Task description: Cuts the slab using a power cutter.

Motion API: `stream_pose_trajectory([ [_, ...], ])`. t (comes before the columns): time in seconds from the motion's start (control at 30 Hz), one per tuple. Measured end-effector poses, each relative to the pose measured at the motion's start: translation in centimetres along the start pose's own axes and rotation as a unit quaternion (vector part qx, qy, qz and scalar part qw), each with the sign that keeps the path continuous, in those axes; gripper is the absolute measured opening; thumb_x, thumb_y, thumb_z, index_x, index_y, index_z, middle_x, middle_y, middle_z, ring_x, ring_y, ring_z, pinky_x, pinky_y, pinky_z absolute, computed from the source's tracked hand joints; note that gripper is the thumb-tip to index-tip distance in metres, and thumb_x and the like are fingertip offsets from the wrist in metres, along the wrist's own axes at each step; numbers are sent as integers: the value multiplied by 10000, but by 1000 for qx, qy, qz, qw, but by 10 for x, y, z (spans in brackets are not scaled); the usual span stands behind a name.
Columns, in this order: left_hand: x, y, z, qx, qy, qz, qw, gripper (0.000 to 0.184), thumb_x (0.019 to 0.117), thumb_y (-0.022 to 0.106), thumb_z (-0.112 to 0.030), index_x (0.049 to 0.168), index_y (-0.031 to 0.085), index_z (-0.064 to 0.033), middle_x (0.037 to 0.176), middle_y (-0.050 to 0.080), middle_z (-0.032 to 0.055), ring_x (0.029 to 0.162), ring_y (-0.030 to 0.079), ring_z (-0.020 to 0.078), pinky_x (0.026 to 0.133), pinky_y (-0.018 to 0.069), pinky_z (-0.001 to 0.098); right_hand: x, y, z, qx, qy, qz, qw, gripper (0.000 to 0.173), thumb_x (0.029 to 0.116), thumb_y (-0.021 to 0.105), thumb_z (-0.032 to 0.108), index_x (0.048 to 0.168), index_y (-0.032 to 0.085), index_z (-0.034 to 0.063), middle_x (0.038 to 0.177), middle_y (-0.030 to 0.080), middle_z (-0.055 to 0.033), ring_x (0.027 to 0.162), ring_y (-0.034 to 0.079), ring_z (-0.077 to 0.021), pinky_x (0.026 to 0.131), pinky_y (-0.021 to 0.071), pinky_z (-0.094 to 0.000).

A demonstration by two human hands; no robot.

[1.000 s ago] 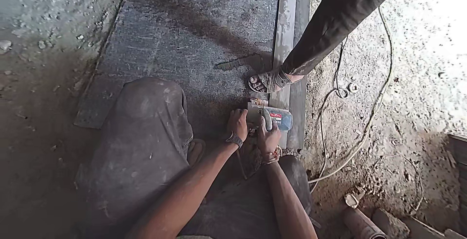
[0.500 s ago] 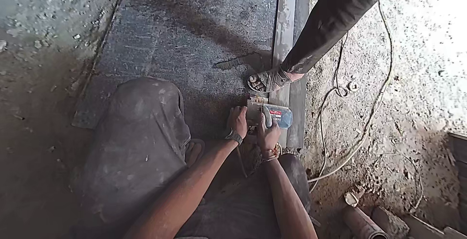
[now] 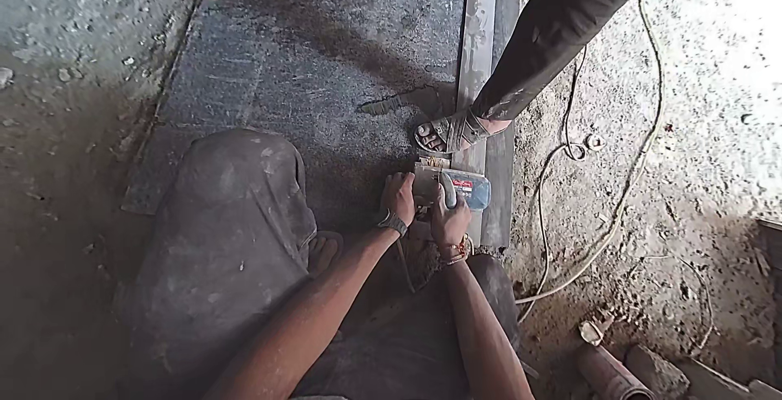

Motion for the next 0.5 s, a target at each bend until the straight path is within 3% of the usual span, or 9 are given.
stream_pose_trajectory([
  [0.3,4,-2,-2,15,1,1,1000,486,938,705,-102,1400,583,-13,1396,581,237,1343,519,396,1140,401,480,4,-1,5,-2,8,8,1000,459,980,660,454,1002,702,-3,851,707,-175,839,705,-330,782,539,-528],
  [0.5,6,-7,-5,11,-7,6,1000,496,937,713,-107,1406,578,-15,1405,577,231,1349,515,389,1150,394,476,8,1,5,23,3,8,1000,463,895,775,453,1003,706,8,845,712,-158,826,705,-315,780,545,-533],
])
Point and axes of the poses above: each hand's wrist, its own x-axis towards the middle knuckle, its own y-axis out of the palm, z = x × y, the point moved 2 cm from there along x, towards the middle knuckle
